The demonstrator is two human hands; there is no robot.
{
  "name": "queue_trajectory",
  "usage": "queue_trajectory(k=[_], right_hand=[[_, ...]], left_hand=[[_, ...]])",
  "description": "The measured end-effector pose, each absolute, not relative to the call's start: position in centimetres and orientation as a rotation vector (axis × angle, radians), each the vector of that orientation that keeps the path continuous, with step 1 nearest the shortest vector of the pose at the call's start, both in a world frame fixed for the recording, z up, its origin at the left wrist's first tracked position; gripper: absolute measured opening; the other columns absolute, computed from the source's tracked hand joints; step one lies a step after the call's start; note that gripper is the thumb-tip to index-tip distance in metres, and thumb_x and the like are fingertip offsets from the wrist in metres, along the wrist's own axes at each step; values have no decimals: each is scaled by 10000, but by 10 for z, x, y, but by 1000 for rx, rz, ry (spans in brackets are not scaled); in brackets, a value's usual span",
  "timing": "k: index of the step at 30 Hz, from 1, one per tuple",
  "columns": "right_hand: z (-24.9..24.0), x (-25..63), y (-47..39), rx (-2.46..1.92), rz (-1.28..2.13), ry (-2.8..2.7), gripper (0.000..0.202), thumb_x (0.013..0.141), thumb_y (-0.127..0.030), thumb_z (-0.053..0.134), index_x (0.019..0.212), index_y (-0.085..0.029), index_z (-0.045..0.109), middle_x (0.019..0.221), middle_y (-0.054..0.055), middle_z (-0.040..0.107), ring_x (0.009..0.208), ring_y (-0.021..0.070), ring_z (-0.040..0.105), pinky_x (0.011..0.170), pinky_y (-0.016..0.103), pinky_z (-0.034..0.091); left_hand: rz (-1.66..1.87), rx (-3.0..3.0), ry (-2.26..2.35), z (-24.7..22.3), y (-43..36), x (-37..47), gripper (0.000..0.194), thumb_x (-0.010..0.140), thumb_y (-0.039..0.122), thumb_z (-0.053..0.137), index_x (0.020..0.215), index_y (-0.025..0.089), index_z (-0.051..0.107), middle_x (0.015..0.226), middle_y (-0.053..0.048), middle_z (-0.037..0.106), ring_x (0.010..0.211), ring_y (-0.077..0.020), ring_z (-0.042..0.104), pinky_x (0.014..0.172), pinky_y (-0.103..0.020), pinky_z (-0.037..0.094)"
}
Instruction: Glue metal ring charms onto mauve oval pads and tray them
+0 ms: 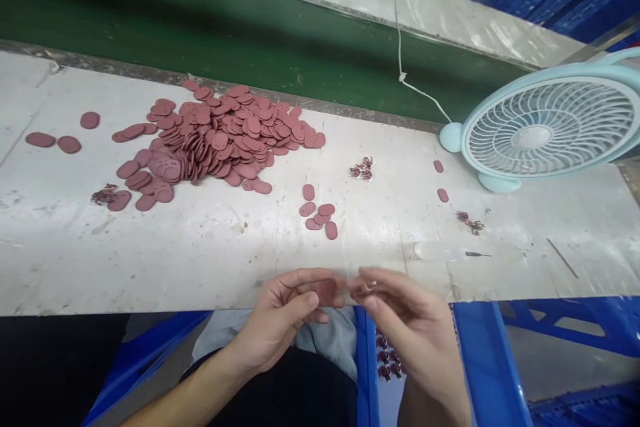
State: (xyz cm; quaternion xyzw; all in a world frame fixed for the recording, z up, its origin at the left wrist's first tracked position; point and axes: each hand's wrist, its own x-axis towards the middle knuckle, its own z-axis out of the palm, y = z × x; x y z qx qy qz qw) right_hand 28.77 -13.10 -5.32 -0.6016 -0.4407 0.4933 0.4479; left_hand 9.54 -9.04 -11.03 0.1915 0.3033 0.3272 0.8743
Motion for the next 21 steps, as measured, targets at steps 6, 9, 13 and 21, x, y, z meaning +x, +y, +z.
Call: queue_trajectory(k=[6,9,13,21], right_hand=[[-51,271,-145,-1375,1172,-1097,269,904,-121,676,1060,-329,746,1023,20,702,943,160,686,766,255,595],[-56,265,-144,-1361,1174,-1116,266,906,-129,681,1069,-328,747,944,18,733,851,165,700,739,281,596],[-59,262,-145,-1435,1150,-1093,241,902,-148,699,1057,-322,758,958,25,761,807,170,717,668,268,592],[-56,265,-148,-1474,1164,-1130,218,887,-172,721,1039,-321,766,978,31,762,807,183,719,683,293,600]], left_hand=[[746,578,621,-110,-95,96,264,903,211,696,1159,261,738,1213,-76,758,1152,-232,690,875,-281,597],[770,632,601,-107,-96,96,260,896,171,699,1135,257,752,1188,-59,769,1095,-196,711,964,-294,567],[782,652,566,-103,-96,96,255,884,165,708,1117,257,758,1148,-49,781,1041,-189,725,920,-288,582],[702,533,607,-102,-99,95,307,850,184,756,1145,246,699,1057,-59,789,977,-185,732,854,-281,570]])
